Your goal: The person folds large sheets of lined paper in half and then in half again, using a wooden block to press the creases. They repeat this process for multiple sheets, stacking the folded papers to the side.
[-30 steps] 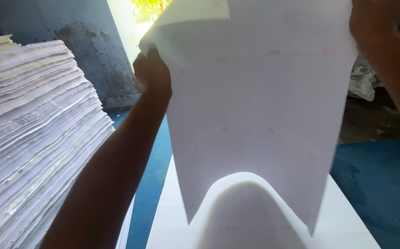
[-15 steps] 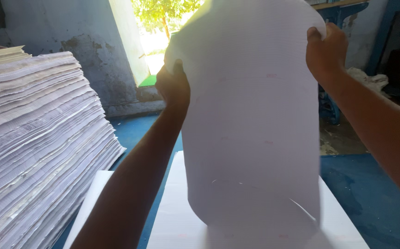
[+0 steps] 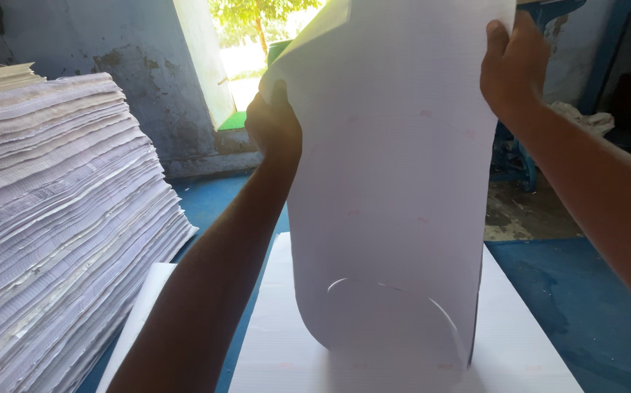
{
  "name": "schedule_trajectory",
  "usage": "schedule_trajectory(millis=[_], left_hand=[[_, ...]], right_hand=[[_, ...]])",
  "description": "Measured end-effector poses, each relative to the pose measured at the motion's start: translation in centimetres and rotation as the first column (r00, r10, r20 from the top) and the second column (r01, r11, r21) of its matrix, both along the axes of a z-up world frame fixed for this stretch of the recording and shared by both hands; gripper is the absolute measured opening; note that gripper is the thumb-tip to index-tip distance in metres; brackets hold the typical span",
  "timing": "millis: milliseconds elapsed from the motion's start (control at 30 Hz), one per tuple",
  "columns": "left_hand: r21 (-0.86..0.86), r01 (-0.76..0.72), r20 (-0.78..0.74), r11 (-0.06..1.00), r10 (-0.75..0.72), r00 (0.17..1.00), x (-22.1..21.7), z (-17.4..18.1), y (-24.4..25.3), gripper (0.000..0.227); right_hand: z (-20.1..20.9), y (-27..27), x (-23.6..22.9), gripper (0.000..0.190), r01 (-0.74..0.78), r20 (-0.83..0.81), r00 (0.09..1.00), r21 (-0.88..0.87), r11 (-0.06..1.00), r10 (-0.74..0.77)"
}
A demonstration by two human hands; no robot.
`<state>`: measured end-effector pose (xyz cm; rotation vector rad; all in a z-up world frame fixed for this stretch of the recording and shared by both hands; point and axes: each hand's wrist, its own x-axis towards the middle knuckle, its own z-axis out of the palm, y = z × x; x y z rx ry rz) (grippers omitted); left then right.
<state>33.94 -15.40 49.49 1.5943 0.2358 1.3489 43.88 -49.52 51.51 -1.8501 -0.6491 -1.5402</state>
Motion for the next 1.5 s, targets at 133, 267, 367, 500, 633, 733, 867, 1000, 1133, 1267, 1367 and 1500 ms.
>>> schedule_trajectory(millis=[133,267,367,500,633,733,867,1000,1133,1267,1367,1500], left_hand=[[-0.027,-0.032,-0.014,0.999,0.032,0.999,0.3,0.4,0.5,0.041],[0.036,-0.082,-0.017,0.996,0.082,0.996,0.7,1.9,1.1,0.043],[0.202,-0.193,-0.111,0.96,0.218,0.97,0.8,4.0,1.6,0.046],[0.074,-0.123,-0.142,0.99,0.133,0.981,0.2,7.0,2.4,0.041],[0.14,-0.137,-0.24,0.981,0.168,0.956,-0.4,9.9,3.9,0.042],[0.242,-0.145,-0.274,0.959,0.211,0.938,-0.3,10.6,5.5,0.042],[0.356,-0.145,-0.357,0.923,0.278,0.892,0.7,9.7,7.4,0.035],[0.34,-0.12,-0.488,0.933,0.284,0.826,1.4,6.9,7.7,0.035],[0.289,-0.036,-0.646,0.957,0.223,0.731,1.9,2.6,6.8,0.032],[0.239,-0.001,-0.77,0.971,0.19,0.61,3.3,-2.7,5.7,0.032],[0.23,0.002,-0.791,0.973,0.186,0.583,4.8,-7.5,5.5,0.034],[0.242,0.027,-0.811,0.97,0.187,0.555,7.1,-13.1,5.8,0.031]], right_hand=[[0.5,-0.4,0.1,0.027,-0.011,-0.009,1.0,0.018,1.0,0.011],[2.5,-0.8,0.4,0.03,0.217,0.134,0.968,-0.025,0.976,-0.212],[3.5,-1.1,0.4,0.032,0.281,0.138,0.952,-0.022,0.96,-0.275],[4.8,-2.1,0.0,0.035,0.29,-0.06,0.954,-0.045,0.956,-0.293],[5.5,-2.3,-0.9,0.038,0.294,-0.27,0.913,-0.085,0.952,-0.306],[6.3,-2.2,-1.5,0.041,0.296,-0.421,0.846,-0.141,0.945,-0.328],[6.8,-3.1,-2.1,0.046,0.286,-0.562,0.74,-0.234,0.929,-0.369],[6.0,-3.6,-1.2,0.05,0.252,-0.638,0.657,-0.314,0.915,-0.401],[2.6,-3.5,1.5,0.055,0.197,-0.664,0.628,-0.369,0.908,-0.406],[-4.3,-2.0,4.5,0.054,0.135,-0.645,0.667,-0.387,0.912,-0.373],[-9.9,-0.9,5.5,0.05,0.099,-0.693,0.625,-0.388,0.916,-0.361],[-15.1,0.8,6.2,0.051,0.081,-0.745,0.563,-0.381,0.921,-0.358]])
